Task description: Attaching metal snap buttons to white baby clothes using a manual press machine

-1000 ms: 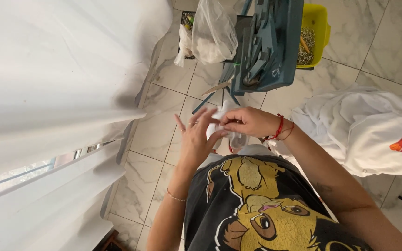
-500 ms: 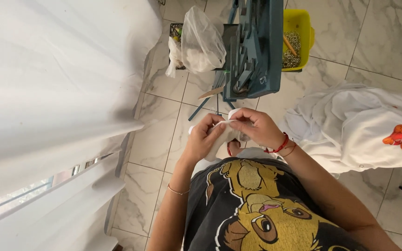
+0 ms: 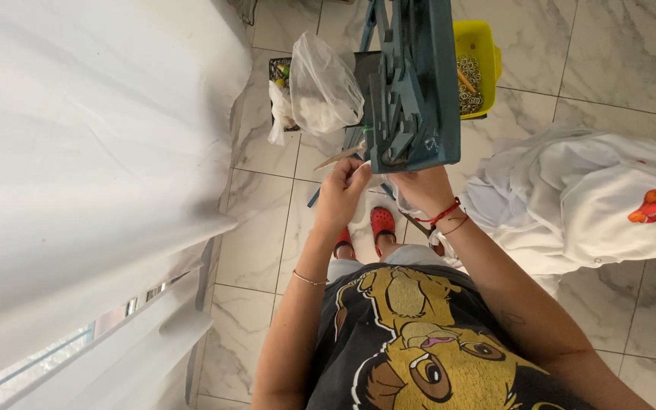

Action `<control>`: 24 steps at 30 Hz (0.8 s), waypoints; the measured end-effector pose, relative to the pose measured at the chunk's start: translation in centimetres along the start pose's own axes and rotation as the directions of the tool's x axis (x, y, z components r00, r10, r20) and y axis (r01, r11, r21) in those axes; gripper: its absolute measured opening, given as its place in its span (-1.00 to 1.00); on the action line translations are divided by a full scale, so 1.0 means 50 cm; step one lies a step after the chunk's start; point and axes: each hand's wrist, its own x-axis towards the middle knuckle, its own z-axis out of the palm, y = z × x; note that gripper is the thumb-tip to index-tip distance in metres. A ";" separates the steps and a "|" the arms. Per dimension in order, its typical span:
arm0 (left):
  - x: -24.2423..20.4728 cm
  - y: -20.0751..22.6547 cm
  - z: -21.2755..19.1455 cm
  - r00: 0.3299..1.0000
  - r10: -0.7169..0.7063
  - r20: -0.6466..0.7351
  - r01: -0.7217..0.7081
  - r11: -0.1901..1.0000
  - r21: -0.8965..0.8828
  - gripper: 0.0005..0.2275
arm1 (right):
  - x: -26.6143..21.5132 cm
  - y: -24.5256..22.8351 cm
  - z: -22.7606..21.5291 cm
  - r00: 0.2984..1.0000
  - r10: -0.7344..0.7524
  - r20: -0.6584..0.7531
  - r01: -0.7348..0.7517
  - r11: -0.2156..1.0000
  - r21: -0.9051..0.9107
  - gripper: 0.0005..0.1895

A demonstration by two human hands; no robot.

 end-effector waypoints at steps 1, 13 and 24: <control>0.002 0.002 0.000 1.000 0.004 0.008 -0.004 1.000 0.002 -0.80 | 0.001 -0.010 -0.004 1.000 0.002 -0.009 -0.002 1.000 -0.001 -0.76; 0.026 0.046 -0.030 0.999 -0.042 0.033 0.038 0.995 0.093 -0.79 | 0.033 -0.129 -0.027 0.987 -0.157 -0.037 0.135 0.932 -0.335 -0.78; 0.029 0.015 -0.024 0.985 -0.152 0.084 0.140 0.981 0.132 -0.79 | -0.007 -0.042 -0.018 0.967 0.243 0.082 -0.208 0.930 -0.302 -0.67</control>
